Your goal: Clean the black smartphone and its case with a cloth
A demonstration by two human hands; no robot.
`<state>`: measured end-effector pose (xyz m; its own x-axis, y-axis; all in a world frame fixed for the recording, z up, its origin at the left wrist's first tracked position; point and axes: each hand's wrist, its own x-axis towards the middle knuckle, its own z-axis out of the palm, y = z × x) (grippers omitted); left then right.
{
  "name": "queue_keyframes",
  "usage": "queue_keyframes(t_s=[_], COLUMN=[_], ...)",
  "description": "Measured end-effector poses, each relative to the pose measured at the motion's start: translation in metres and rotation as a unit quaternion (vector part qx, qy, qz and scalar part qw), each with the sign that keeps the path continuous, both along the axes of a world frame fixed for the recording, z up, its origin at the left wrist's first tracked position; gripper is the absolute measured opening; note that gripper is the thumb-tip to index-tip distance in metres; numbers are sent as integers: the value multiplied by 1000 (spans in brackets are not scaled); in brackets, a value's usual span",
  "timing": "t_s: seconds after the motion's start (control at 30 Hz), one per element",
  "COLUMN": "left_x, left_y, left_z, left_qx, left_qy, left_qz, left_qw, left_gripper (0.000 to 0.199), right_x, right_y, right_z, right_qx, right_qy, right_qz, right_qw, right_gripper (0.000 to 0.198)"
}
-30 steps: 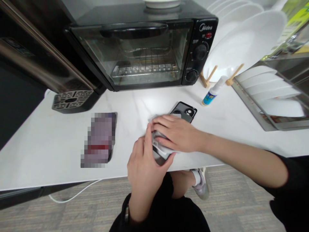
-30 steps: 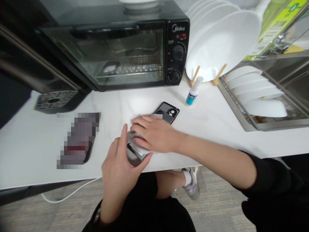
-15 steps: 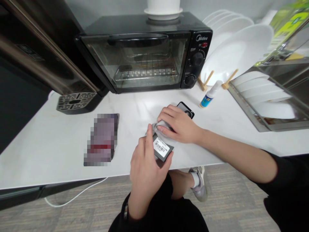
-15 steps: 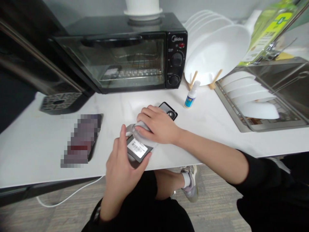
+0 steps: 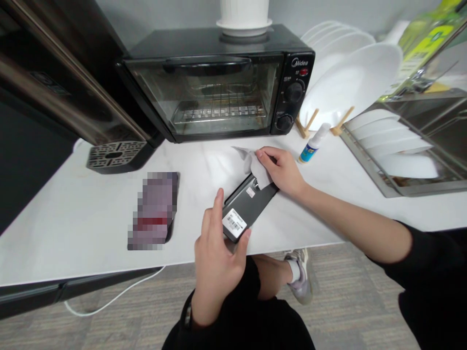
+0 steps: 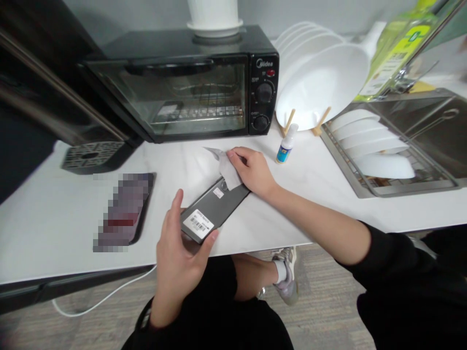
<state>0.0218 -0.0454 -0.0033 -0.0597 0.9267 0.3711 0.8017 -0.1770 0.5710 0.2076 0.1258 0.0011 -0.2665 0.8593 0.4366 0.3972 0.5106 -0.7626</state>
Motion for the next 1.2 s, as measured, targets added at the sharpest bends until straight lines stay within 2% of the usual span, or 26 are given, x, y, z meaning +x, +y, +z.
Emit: queue_keyframes(t_s=[0.17, 0.23, 0.3, 0.37, 0.43, 0.5, 0.63, 0.73, 0.8, 0.87, 0.97, 1.03, 1.1, 1.2], left_x=[3, 5, 6, 4, 3, 2, 5, 9, 10, 9, 7, 5, 5, 9], left_y=[-2, -2, -3, -2, -2, -1, 2, 4, 4, 4, 4, 3, 3, 3], left_z=[-1, -1, -3, -5, -7, -8, -8, -7, -9, -13, -22, -26, -25, -18], left_qx=[-22, -28, -25, -35, -52, -58, -38, -24, -20, -9, 17, 23, 17, -12], left_qy=[-72, -119, -152, -155, -129, -86, 3, 51, 82, 131, 220, 251, 240, 181], left_qz=[38, 61, 71, 75, 69, 45, -3, 0, 20, 38, 24, 7, 19, 58], left_qw=[996, 991, 985, 984, 988, 994, 999, 998, 996, 991, 975, 968, 970, 982], left_gripper=[89, 85, 70, 43, 23, 18, 19, 21, 24, 23, 17, 18, 18, 24], right_x=[-5, -6, -6, -5, -6, -6, -7, -7, -10, -15, -25, -28, -23, -9], right_y=[-10, -14, -15, -17, -18, -20, -19, -22, -30, -42, -61, -65, -57, -32], right_z=[6, 8, 9, 9, 9, 9, 8, 9, 10, 11, 10, 10, 10, 12], right_qx=[74, 81, 81, 86, 99, 113, 127, 142, 162, 197, 262, 308, 332, 282], right_qy=[-26, -27, -20, -17, -18, -22, -22, -30, -63, -107, -156, -173, -180, -190], right_qz=[85, 84, 66, 55, 54, 59, 53, 46, 66, 133, 276, 319, 289, 161], right_qw=[993, 993, 994, 995, 993, 992, 990, 988, 983, 965, 911, 880, 880, 926], right_gripper=[46, 48, 48, 47, 46, 45, 43, 41, 38, 37, 53, 62, 62, 53])
